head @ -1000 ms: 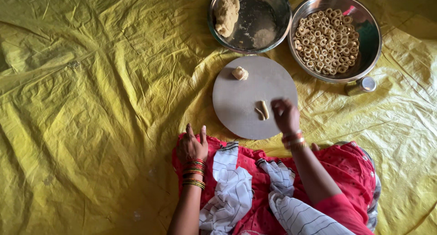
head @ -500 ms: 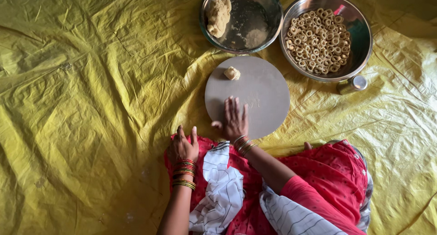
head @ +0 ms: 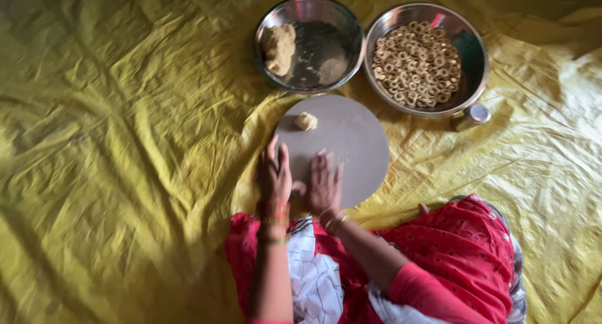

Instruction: The person rolls small pieces of dough into thin ropes on a round board, then shapes them into rings and places them into a metal bowl. The person repeats this process multiple times.

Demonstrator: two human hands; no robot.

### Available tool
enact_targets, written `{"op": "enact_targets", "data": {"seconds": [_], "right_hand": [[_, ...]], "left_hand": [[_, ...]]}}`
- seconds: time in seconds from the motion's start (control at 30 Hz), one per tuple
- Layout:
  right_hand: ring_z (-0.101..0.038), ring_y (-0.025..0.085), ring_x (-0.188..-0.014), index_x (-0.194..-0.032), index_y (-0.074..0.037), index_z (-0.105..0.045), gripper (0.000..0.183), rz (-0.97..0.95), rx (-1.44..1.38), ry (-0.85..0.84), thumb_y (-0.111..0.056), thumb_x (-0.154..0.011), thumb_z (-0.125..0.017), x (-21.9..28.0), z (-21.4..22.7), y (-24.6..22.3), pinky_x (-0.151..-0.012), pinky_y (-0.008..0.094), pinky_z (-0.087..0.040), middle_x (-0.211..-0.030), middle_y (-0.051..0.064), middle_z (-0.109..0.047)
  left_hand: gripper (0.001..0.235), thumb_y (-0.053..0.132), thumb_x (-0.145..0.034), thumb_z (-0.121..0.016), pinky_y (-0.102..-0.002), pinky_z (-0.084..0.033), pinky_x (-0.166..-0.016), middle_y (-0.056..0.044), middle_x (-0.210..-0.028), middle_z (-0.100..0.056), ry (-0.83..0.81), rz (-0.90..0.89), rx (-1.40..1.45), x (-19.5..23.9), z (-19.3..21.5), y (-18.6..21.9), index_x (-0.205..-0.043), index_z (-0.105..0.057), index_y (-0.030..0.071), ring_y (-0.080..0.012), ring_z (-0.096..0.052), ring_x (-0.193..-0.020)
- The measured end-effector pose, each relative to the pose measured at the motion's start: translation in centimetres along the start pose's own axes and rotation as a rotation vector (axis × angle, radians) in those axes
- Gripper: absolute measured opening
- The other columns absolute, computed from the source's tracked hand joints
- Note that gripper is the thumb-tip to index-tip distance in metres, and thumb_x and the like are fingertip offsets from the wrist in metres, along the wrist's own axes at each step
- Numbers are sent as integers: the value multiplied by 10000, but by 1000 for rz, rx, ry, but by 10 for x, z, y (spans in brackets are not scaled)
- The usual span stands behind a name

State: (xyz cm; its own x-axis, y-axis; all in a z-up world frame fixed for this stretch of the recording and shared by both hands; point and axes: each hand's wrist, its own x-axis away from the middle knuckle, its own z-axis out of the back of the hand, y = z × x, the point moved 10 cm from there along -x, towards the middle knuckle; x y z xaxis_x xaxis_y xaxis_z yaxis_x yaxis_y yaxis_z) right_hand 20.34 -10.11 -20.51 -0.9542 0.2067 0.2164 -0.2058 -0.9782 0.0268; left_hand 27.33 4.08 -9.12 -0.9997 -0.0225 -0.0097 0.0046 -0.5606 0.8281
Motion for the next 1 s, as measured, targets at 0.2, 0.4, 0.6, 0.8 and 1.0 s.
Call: {"op": "enact_targets", "data": {"seconds": [0.2,0.4,0.6,0.8,1.0], "right_hand": [[-10,377,-1578,-1623,-45,-98,1003,-99,-188,213,-704,-939,-419,-28,19,56,-1218,626,17,-1696,211,-92],[-1,410,-1576,-1613,34,-112,1033,-268,-312,333,-724,-962,-375,-62,34,137,-1211,638,30,-1699,250,-70],[-86,371,-1569,-1606,15,-102,1086,-89,-187,238,-742,-896,-424,-16,18,20,-1239,581,-6,-1684,225,-142],[-34,384,-1559,-1609,-4,-85,1088,-70,-158,230,-766,-896,-395,-38,30,48,-1216,608,8,-1683,223,-95],[10,405,-1592,-1622,23,-84,1011,-356,-255,283,-702,-990,-395,-88,47,164,-1224,631,23,-1716,220,-58]], "left_hand": [[420,376,-1077,-486,-436,-506,-1029,-194,-1336,-646,232,-139,108,-26,-31,-15,-1364,-619,100,-353,-625,-1228],[439,381,-1077,-446,-411,-525,-977,-172,-1263,-694,278,134,381,-66,-30,-90,-1272,-674,60,-295,-669,-1145],[490,411,-1092,-439,-386,-552,-1003,-170,-1249,-714,281,123,547,-95,-54,-97,-1232,-682,9,-272,-698,-1146],[486,410,-1073,-454,-377,-575,-940,-157,-1181,-750,260,182,447,-96,-47,-109,-1176,-722,18,-266,-725,-1082],[421,380,-1073,-522,-366,-549,-912,-146,-1101,-758,132,140,377,-98,-69,-104,-1157,-739,30,-270,-709,-1023]]}}
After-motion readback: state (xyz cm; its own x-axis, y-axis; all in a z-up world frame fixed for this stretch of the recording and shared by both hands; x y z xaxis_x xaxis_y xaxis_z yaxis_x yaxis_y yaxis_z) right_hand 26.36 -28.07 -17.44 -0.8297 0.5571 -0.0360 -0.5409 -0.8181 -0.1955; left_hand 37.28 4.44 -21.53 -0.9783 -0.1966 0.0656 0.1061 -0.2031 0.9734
